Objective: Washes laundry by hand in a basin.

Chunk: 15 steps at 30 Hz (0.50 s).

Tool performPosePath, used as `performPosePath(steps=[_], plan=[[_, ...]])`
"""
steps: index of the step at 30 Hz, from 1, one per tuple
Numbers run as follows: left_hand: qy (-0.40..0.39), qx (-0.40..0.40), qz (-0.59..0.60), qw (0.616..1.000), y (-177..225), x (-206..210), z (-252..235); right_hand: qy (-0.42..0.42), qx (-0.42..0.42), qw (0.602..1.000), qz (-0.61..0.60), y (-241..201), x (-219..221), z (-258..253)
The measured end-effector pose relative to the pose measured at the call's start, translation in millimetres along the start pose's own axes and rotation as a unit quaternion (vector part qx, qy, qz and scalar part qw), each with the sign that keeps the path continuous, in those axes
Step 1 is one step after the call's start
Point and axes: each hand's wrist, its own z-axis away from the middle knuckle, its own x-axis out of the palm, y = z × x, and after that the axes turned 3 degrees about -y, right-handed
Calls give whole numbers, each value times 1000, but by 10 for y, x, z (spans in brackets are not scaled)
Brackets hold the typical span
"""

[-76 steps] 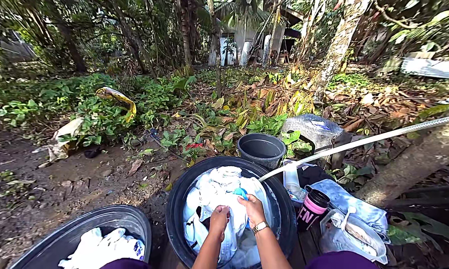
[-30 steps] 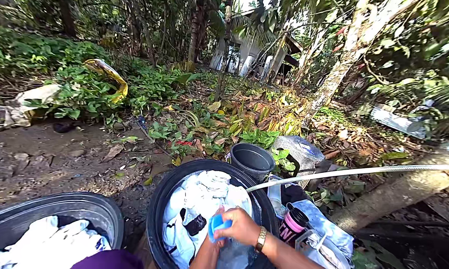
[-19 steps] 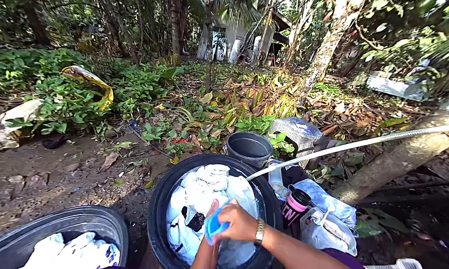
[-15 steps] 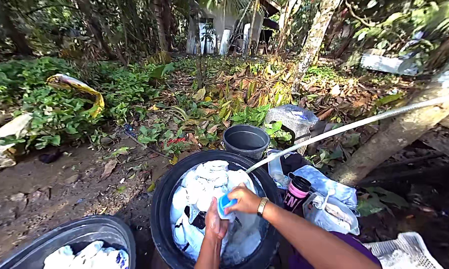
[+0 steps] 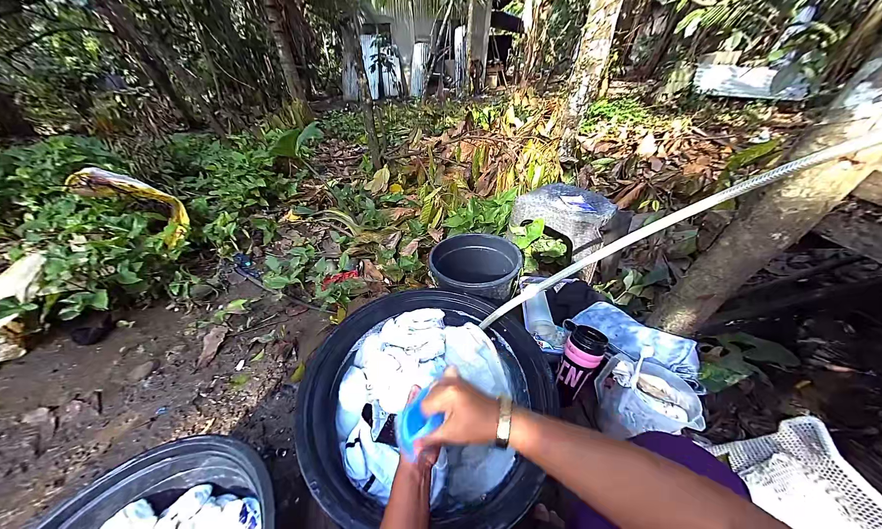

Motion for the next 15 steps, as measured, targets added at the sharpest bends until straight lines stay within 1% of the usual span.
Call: performPosePath(steps=[1, 2, 3, 4, 5, 6, 7, 9, 10, 11, 12, 13, 14, 15], plan=[[-23, -10, 18, 1000, -14, -40, -2, -23, -22, 999, 2, -8, 93, 5], [-14, -25, 34, 999, -10, -43, 6, -48, -8, 999, 11, 67, 129, 22], [21, -32, 37, 999, 8, 9, -1, -63, 31, 997, 27, 188, 85, 23], [41, -33, 33, 998, 31, 67, -27, -82, 88, 992, 46, 297, -46, 6], [49, -33, 28, 998, 37, 101, -48, -83, 133, 986, 64, 393, -169, 4], [56, -31, 18, 998, 35, 109, -47, -76, 152, 982, 76, 430, -241, 16], [56, -27, 5, 998, 39, 91, -35, -51, 137, 987, 72, 364, -239, 22], [23, -8, -3, 1000, 17, -9, -15, -20, 47, 998, 22, 33, -87, -14], [-15, -10, 12, 1000, 1, -73, -11, -43, 12, 999, 10, -66, 15, -20], [-41, -23, 23, 999, 8, -100, -6, -75, 1, 997, 21, -48, 88, -7], [-24, -37, 26, 999, 35, -83, 10, -101, 20, 994, 32, 39, 105, 4], [16, -42, 25, 999, 65, -14, -4, -104, 47, 992, 48, 174, 59, -2], [39, -43, 23, 998, 88, 52, -36, -102, 85, 989, 64, 289, -40, -16], [46, -42, 20, 998, 86, 78, -49, -93, 112, 987, 75, 350, -117, -12]])
